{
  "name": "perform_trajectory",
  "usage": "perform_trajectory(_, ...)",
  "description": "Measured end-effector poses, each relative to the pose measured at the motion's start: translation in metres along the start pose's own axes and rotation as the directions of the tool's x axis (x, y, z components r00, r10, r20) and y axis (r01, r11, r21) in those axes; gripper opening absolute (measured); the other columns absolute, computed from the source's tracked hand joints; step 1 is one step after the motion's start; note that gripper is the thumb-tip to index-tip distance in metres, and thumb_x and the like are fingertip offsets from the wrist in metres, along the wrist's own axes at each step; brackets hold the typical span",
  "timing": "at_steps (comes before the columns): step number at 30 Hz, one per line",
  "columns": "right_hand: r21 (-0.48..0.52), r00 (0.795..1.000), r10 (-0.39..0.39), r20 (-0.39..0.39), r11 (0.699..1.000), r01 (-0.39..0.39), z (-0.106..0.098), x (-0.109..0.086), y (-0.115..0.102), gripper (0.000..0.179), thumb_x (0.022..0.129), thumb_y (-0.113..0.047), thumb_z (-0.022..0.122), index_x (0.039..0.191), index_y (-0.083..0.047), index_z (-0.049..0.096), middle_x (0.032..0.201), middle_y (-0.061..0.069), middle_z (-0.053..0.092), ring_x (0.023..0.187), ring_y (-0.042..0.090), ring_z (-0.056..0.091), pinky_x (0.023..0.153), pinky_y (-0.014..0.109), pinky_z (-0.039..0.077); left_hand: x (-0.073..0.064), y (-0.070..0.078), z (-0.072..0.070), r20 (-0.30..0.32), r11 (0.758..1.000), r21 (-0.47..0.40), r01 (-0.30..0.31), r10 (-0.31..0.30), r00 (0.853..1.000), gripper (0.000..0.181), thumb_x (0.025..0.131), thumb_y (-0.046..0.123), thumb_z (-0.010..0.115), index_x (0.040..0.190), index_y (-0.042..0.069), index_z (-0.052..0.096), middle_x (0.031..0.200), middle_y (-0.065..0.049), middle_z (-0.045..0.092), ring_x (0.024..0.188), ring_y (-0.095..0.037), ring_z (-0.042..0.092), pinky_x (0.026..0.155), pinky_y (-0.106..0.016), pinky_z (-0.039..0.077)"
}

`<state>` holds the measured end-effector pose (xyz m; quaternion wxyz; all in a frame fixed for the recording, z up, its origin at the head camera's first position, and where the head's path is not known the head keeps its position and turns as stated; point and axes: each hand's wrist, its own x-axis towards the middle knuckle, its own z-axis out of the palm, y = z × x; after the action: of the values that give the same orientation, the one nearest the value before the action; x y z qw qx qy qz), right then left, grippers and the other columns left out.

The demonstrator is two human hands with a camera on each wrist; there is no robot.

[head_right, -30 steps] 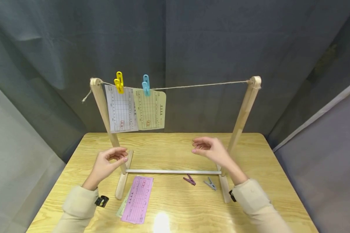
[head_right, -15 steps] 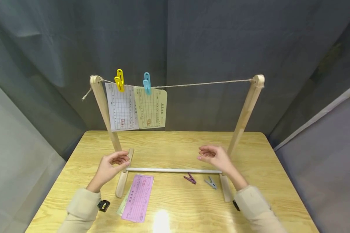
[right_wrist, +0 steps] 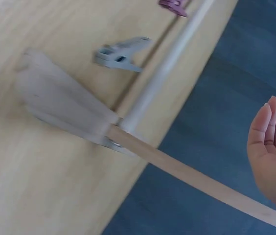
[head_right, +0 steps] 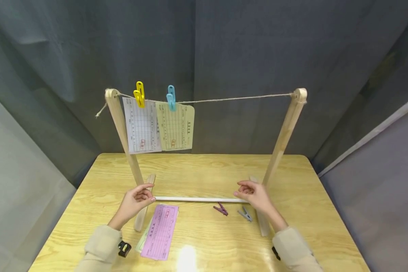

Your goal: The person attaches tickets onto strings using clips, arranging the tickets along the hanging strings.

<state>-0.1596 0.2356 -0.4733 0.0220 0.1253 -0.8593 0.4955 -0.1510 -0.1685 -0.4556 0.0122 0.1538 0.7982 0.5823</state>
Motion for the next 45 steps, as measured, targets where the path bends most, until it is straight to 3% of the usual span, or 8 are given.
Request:
perform_trajectory(6,-0.006,0.999,0.045,-0.018,0.999,-0.045,0.005,-0.006,0.016,0.042,0.079,-0.014,0.071,0.111,0.010,0.057,0.089,0.014,0.061,0.074,0.016,0.057,0.064,0.024,0.049,0.001,-0.019,0.005,-0.011,0.999,-0.035,0.026,-0.026,1.000,0.047,0.075,-0.007,0.068,0.118,-0.013,0.049,0.082,-0.019,0.059,0.068,-0.013,0.054,0.064,-0.021,0.049)
perform_trajectory(14,-0.134,0.994,0.023,-0.107,0.990,-0.037,0.018,-0.017,0.037,0.045,0.075,-0.017,0.075,0.109,0.008,0.060,0.089,0.014,0.060,0.073,0.015,0.055,0.064,0.026,0.049,0.005,-0.065,0.013,-0.059,0.991,-0.108,0.077,-0.083,0.995,0.049,0.073,-0.009,0.068,0.119,-0.008,0.052,0.085,-0.017,0.059,0.070,-0.011,0.055,0.064,-0.019,0.049)
perform_trajectory(22,-0.245,0.982,0.036,-0.185,0.966,-0.081,0.030,-0.032,0.060,0.052,0.070,-0.025,0.079,0.109,0.004,0.061,0.090,0.014,0.056,0.076,0.026,0.050,0.061,0.028,0.043,0.004,-0.093,0.020,-0.075,0.986,-0.024,0.164,-0.166,0.983,0.050,0.071,-0.009,0.070,0.118,-0.009,0.053,0.077,-0.016,0.058,0.057,-0.014,0.052,0.050,-0.019,0.046)
perform_trajectory(25,-0.267,0.978,0.049,-0.204,0.958,-0.104,0.036,-0.037,0.067,0.053,0.069,-0.028,0.079,0.108,0.004,0.061,0.088,0.014,0.055,0.073,0.025,0.049,0.059,0.027,0.042,0.002,-0.100,0.022,-0.062,0.975,0.007,0.224,-0.223,0.973,0.049,0.072,-0.003,0.072,0.118,-0.005,0.055,0.069,-0.014,0.057,0.050,-0.014,0.051,0.043,-0.019,0.043)
perform_trajectory(31,-0.299,0.968,0.098,-0.232,0.940,-0.166,0.044,-0.043,0.077,0.054,0.065,-0.027,0.082,0.104,0.005,0.063,0.080,0.011,0.053,0.069,0.021,0.046,0.057,0.028,0.039,-0.002,-0.109,0.025,0.010,0.965,0.007,0.263,-0.263,0.965,0.051,0.075,0.001,0.070,0.123,-0.003,0.051,0.057,-0.022,0.057,0.037,-0.012,0.045,0.034,-0.024,0.039)
perform_trajectory(35,-0.292,0.965,0.150,-0.214,0.933,-0.210,0.045,-0.046,0.081,0.059,0.064,-0.027,0.082,0.108,0.007,0.060,0.088,0.012,0.055,0.074,0.022,0.048,0.061,0.030,0.041,-0.002,-0.116,0.029,0.064,0.958,-0.030,0.287,-0.284,0.957,0.055,0.076,-0.001,0.069,0.126,-0.006,0.046,0.054,-0.022,0.056,0.035,-0.012,0.048,0.034,-0.031,0.044)
perform_trajectory(40,-0.271,0.957,0.205,-0.205,0.928,-0.257,0.046,-0.046,0.082,0.061,0.066,-0.028,0.081,0.110,0.008,0.059,0.089,0.013,0.053,0.070,0.019,0.043,0.058,0.029,0.037,-0.001,-0.121,0.031,0.106,0.941,-0.053,0.334,-0.327,0.939,0.060,0.076,-0.003,0.068,0.129,-0.008,0.041,0.051,-0.016,0.056,0.036,-0.012,0.050,0.033,-0.029,0.044)
perform_trajectory(45,-0.274,0.952,0.234,-0.196,0.919,-0.282,0.049,-0.045,0.081,0.058,0.068,-0.027,0.080,0.108,0.009,0.061,0.095,0.017,0.055,0.078,0.024,0.048,0.064,0.033,0.040,-0.002,-0.126,0.035,0.103,0.921,-0.050,0.386,-0.379,0.919,0.061,0.077,-0.004,0.067,0.130,-0.010,0.039,0.048,-0.011,0.055,0.035,-0.012,0.051,0.032,-0.026,0.043)
